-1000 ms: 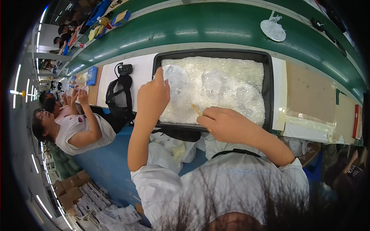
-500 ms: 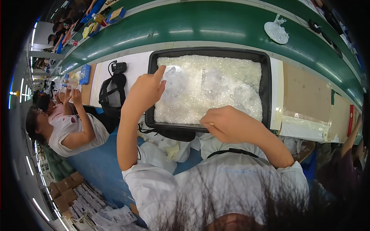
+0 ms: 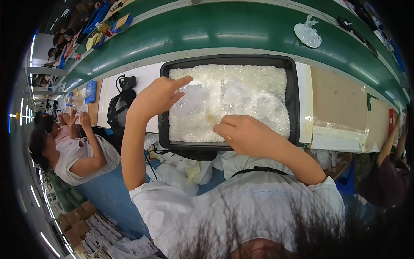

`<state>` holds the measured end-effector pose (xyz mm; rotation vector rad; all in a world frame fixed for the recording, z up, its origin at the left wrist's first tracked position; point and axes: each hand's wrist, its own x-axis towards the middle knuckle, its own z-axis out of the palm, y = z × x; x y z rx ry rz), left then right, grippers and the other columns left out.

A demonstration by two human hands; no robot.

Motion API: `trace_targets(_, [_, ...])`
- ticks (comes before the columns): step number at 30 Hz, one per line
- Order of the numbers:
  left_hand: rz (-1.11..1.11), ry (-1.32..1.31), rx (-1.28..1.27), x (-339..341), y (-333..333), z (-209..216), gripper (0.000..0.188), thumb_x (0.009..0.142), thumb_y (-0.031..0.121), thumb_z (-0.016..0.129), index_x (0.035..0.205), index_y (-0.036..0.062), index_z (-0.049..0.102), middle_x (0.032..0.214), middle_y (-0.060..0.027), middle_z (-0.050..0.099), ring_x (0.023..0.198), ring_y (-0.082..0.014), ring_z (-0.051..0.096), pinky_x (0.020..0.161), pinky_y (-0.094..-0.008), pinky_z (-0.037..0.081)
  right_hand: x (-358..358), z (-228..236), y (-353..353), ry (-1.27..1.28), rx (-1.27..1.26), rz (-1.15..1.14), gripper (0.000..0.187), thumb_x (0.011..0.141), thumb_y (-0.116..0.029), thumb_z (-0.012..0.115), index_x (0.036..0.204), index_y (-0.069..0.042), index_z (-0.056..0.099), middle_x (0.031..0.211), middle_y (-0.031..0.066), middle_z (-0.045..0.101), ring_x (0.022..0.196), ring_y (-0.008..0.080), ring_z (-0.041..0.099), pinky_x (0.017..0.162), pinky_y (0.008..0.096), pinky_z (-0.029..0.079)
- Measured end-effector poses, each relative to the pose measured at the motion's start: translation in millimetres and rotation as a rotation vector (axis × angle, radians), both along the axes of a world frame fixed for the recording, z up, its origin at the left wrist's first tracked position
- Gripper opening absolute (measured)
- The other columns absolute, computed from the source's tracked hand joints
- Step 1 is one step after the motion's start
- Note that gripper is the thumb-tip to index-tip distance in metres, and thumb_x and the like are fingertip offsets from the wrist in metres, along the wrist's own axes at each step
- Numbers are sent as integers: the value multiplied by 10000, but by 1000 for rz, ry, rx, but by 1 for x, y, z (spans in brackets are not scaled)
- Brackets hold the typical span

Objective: Cleaning small circular light fixture components using a brush within a tray of cleaning granules.

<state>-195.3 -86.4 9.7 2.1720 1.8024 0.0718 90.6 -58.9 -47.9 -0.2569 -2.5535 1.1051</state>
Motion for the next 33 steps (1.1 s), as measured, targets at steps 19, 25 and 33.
trace_targets(19, [-66,49,-50,12,15,-2,212,804,74,747,1007,13,749,925,-214,708,884,-401,652,800,-453,525,14,3,5,93,-94,-4,126,904,-46,585,1007,-23,655,904,124,658,824,332,657,694,401,536])
trace_targets(25, [-351,231,-214,21,44,4,196,790,51,748,985,61,764,918,-149,705,940,-353,653,842,-431,520,11,0,1,-135,-39,90,158,874,-27,600,1024,-29,647,848,128,627,796,338,654,691,408,534])
trace_targets(33, [-307,133,213,31,3,24,521,811,210,783,1297,112,622,1227,-168,609,1116,-346,594,904,-434,498,10,-17,-3,-35,-47,80,184,838,-18,630,1022,-27,629,882,132,610,784,336,646,700,414,538])
